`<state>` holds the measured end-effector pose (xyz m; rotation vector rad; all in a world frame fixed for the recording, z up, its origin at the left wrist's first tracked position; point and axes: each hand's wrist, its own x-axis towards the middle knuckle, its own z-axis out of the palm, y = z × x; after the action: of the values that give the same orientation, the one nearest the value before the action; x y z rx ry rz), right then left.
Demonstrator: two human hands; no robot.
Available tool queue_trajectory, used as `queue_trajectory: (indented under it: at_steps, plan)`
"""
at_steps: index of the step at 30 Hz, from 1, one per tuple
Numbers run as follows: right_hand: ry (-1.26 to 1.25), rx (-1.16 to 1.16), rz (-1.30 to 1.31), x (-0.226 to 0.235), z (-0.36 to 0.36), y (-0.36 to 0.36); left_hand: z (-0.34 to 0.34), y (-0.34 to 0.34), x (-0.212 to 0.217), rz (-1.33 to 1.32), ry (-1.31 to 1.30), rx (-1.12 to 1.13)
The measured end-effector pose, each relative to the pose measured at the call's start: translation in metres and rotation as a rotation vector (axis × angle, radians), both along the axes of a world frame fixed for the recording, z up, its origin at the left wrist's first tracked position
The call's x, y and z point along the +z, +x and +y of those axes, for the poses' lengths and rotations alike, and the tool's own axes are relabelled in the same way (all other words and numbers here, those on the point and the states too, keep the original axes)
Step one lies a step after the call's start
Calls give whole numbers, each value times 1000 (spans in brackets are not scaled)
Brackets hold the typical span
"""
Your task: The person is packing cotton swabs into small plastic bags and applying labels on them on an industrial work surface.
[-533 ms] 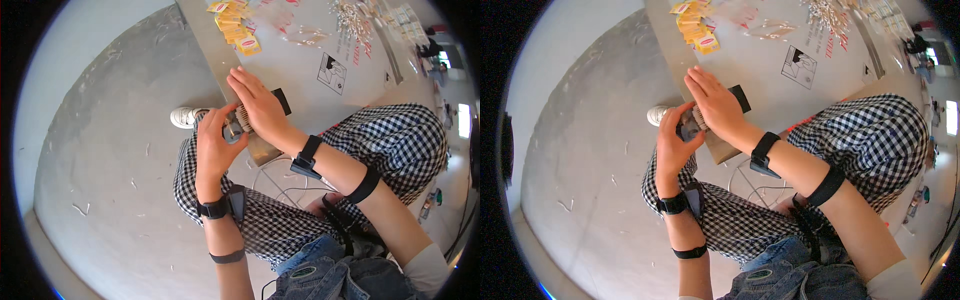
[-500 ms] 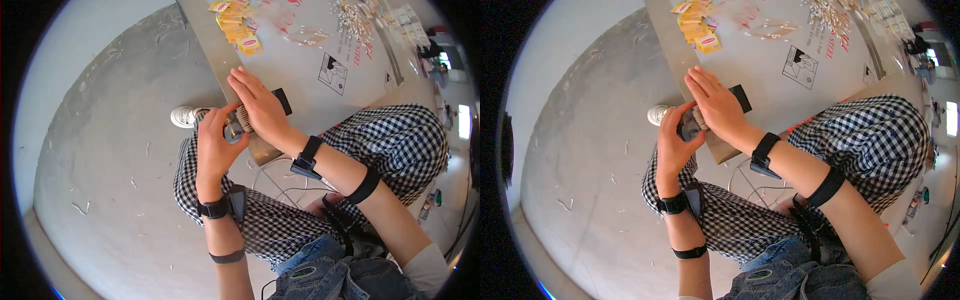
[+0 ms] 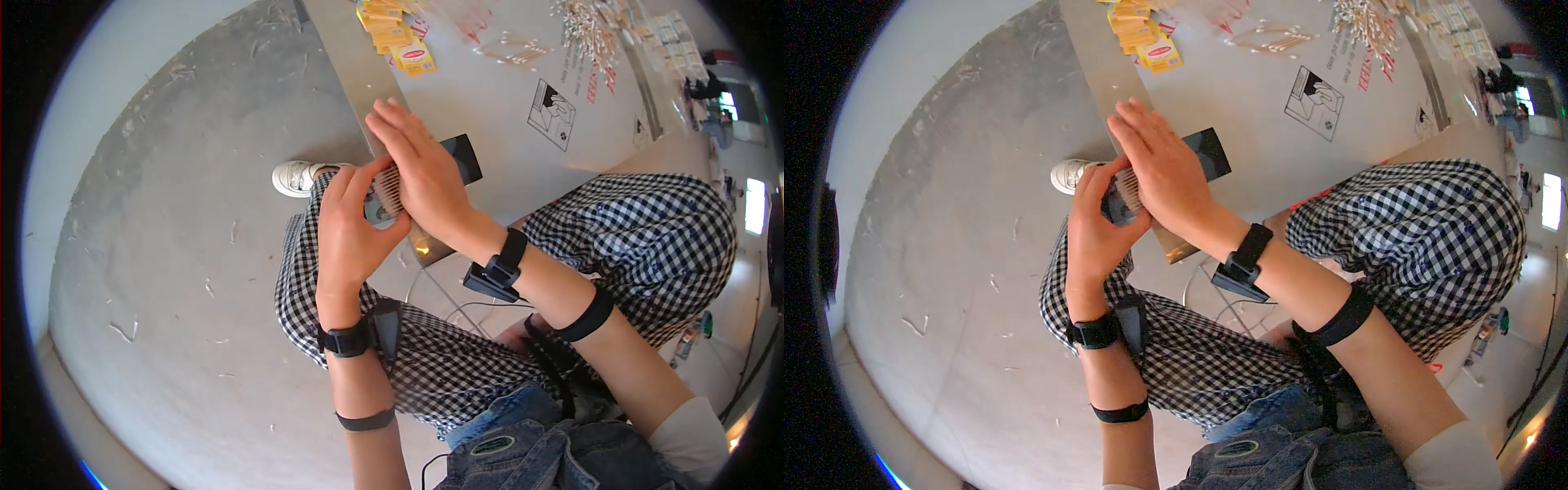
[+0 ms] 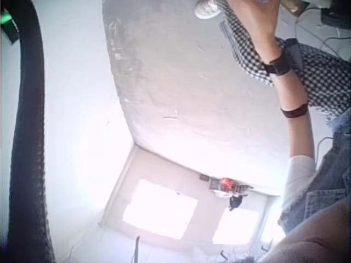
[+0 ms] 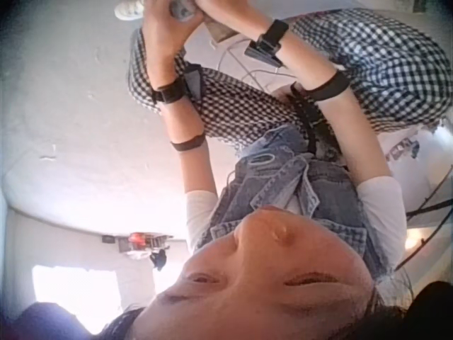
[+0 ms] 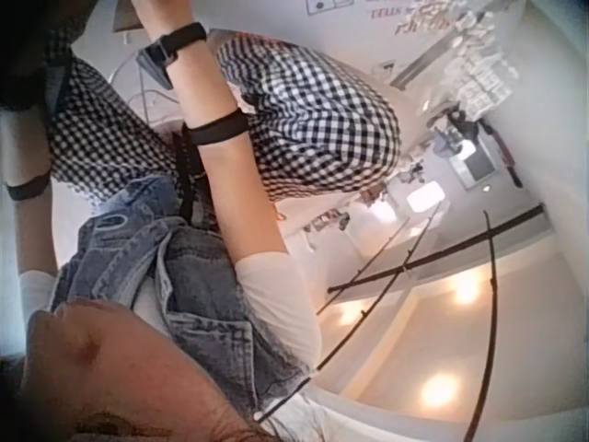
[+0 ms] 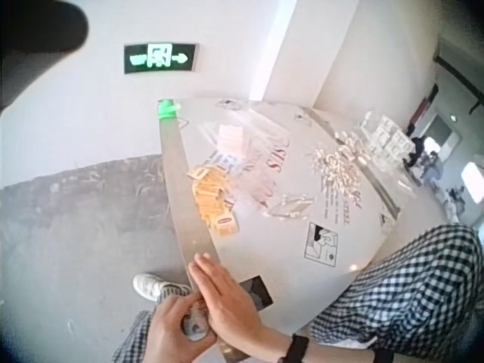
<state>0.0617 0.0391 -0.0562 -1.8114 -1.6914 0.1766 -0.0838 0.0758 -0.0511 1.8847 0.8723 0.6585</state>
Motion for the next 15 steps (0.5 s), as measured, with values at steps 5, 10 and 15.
queue_trajectory:
  at_steps: [5,10,15]
  plan:
    - [189,-36,338,7,-8,17,0,-12,-6,-139,-61,172]
    - [165,-183,1019,9,-25,28,1,-4,-13,-103,-228,387]
    - [157,-133,1168,9,-22,5,-3,2,-17,131,-81,473]
